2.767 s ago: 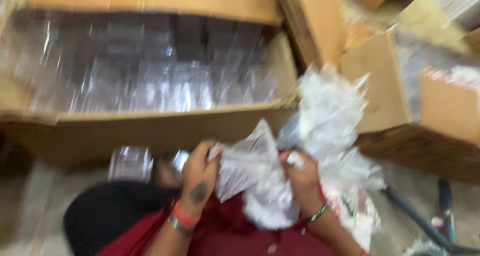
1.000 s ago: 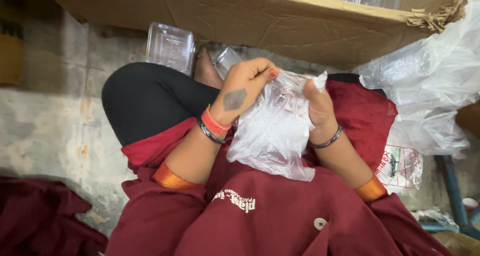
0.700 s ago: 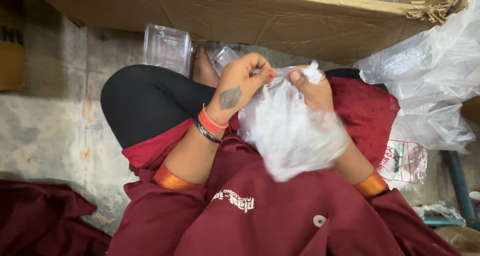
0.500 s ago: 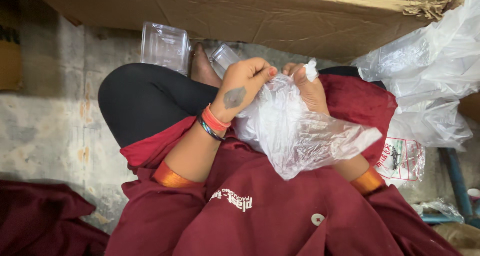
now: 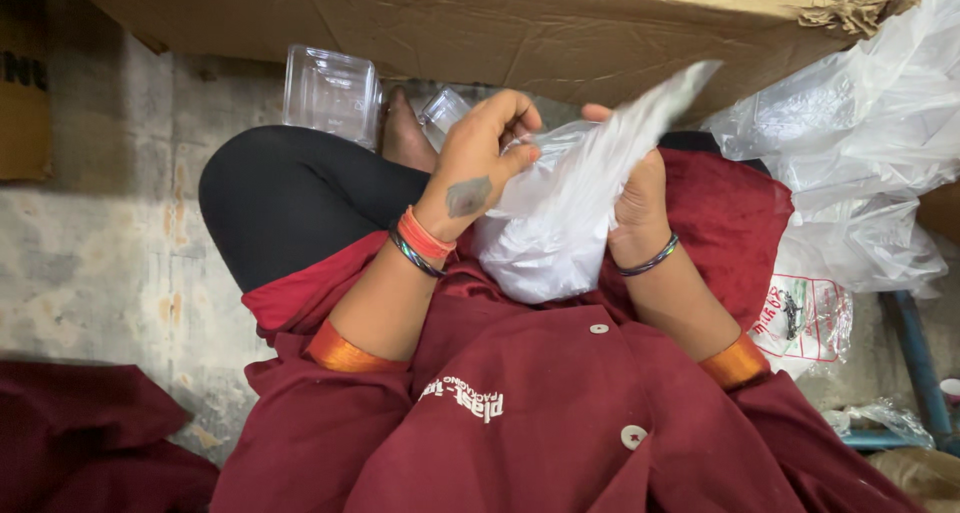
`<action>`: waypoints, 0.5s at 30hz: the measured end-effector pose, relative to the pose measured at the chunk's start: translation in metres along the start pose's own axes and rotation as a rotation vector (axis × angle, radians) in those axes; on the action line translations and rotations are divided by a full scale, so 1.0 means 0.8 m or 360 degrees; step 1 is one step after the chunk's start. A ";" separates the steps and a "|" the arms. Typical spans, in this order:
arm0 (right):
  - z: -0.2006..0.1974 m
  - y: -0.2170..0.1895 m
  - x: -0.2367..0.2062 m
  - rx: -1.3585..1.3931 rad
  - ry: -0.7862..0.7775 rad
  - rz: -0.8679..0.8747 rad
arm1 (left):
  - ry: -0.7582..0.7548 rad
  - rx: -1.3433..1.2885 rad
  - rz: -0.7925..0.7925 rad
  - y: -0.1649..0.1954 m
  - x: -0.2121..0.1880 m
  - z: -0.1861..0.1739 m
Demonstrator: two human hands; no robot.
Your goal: The person sits on the floor and repeatedly picks up clear plastic containers from a cardboard box. They place the containers into a white plastic bag, then put the bag into the box. The person continues this process, handling the containers and bags by hand.
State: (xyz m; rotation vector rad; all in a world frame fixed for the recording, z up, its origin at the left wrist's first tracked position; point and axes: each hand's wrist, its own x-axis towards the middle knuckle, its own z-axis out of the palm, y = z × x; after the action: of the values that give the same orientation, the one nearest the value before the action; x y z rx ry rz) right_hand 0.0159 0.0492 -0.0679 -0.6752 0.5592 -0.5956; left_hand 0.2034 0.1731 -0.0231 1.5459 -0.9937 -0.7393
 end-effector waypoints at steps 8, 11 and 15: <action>0.062 -0.037 -0.012 -0.0569 0.0114 0.0155 | 0.0100 0.0047 -0.0009 0.008 -0.001 0.000; 0.067 -0.042 -0.014 -0.0546 0.0225 0.0251 | 0.0136 0.0273 -0.0011 0.017 -0.001 0.001; 0.047 -0.023 -0.010 -0.0430 0.0214 0.0011 | 0.0192 0.0405 0.0594 0.041 -0.007 -0.006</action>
State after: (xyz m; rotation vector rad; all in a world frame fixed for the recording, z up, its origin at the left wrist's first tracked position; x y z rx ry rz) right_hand 0.0289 0.0581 -0.0282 -0.8918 0.7760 -0.5667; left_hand 0.1987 0.1787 0.0096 1.5375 -1.2757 -0.2634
